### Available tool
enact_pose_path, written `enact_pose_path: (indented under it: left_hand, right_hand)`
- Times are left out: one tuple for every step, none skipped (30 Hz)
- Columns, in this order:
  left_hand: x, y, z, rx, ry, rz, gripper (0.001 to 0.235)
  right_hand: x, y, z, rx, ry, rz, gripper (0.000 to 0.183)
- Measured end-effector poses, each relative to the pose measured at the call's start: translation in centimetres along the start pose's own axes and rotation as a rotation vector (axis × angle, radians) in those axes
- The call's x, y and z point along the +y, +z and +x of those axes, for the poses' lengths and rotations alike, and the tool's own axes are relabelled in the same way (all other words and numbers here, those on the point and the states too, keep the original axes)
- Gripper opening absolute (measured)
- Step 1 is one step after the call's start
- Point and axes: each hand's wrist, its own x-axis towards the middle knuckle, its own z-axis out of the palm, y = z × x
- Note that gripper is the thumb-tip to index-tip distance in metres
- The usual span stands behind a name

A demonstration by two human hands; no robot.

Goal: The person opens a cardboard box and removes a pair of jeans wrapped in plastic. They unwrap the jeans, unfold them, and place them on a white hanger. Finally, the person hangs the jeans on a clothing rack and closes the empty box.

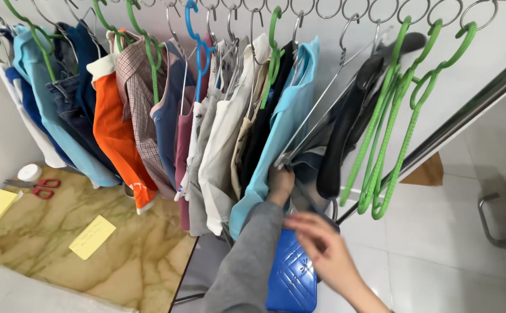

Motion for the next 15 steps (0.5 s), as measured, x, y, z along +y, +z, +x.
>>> enact_pose_path:
  left_hand:
    - [-0.3, -0.1, 0.6, 0.000, -0.001, 0.021, 0.033]
    - [-0.5, 0.0, 0.6, -0.004, -0.011, 0.040, 0.038]
    - [0.5, -1.5, 0.5, -0.009, -0.016, 0.040, 0.038]
    - [1.5, -2.9, 0.6, -0.055, 0.047, -0.032, 0.043]
    - [2.5, -4.4, 0.7, -0.101, 0.110, -0.105, 0.053]
    - [3.0, -5.7, 0.3, -0.096, 0.101, -0.100, 0.053]
    - [3.5, -7.1, -0.2, -0.200, 0.014, -0.081, 0.042]
    - [4.0, -8.6, -0.4, -0.297, -0.077, -0.060, 0.033]
    - [5.0, -9.9, -0.7, -0.284, -0.090, -0.053, 0.033]
    - [5.9, -11.3, -0.9, -0.352, -0.088, -0.060, 0.032]
    - [6.9, -12.7, -1.2, -0.419, -0.087, -0.068, 0.030]
    - [7.7, -13.8, -1.7, -0.399, -0.101, -0.057, 0.030]
    - [8.5, -15.0, -2.3, -0.415, -0.139, -0.037, 0.027]
    - [9.5, -16.1, -2.9, -0.434, -0.176, -0.019, 0.023]
    - [9.8, -16.5, -3.0, -0.417, -0.191, -0.009, 0.023]
  right_hand:
    - [1.6, 0.4, -0.7, -0.086, 0.123, 0.065, 0.035]
    - [3.1, 0.5, -1.9, -0.173, 0.256, 0.127, 0.039]
    - [4.3, -0.1, -2.2, -0.173, 0.263, 0.127, 0.039]
    - [5.5, -0.7, -2.5, -0.155, 0.300, 0.070, 0.032]
    - [6.7, -1.3, -2.8, -0.137, 0.337, 0.013, 0.026]
    - [6.7, -1.9, -2.7, -0.148, 0.338, 0.014, 0.026]
    - [6.6, -2.4, -2.6, -0.133, 0.445, 0.016, 0.027]
    - [6.6, -2.9, -2.3, -0.126, 0.549, 0.016, 0.028]
    - [7.2, -2.9, -2.1, -0.145, 0.546, 0.016, 0.028]
    - [7.9, -2.8, -1.8, -0.155, 0.567, 0.031, 0.029]
    - [8.5, -2.6, -1.5, -0.166, 0.588, 0.045, 0.030]
    - [9.4, -2.3, -1.1, -0.193, 0.581, 0.046, 0.030]
    - [10.3, -1.8, -0.7, -0.170, 0.517, 0.020, 0.032]
    - [11.2, -1.3, -0.4, -0.144, 0.456, -0.004, 0.036]
    - [12.8, -1.1, 0.1, -0.168, 0.451, -0.001, 0.036]
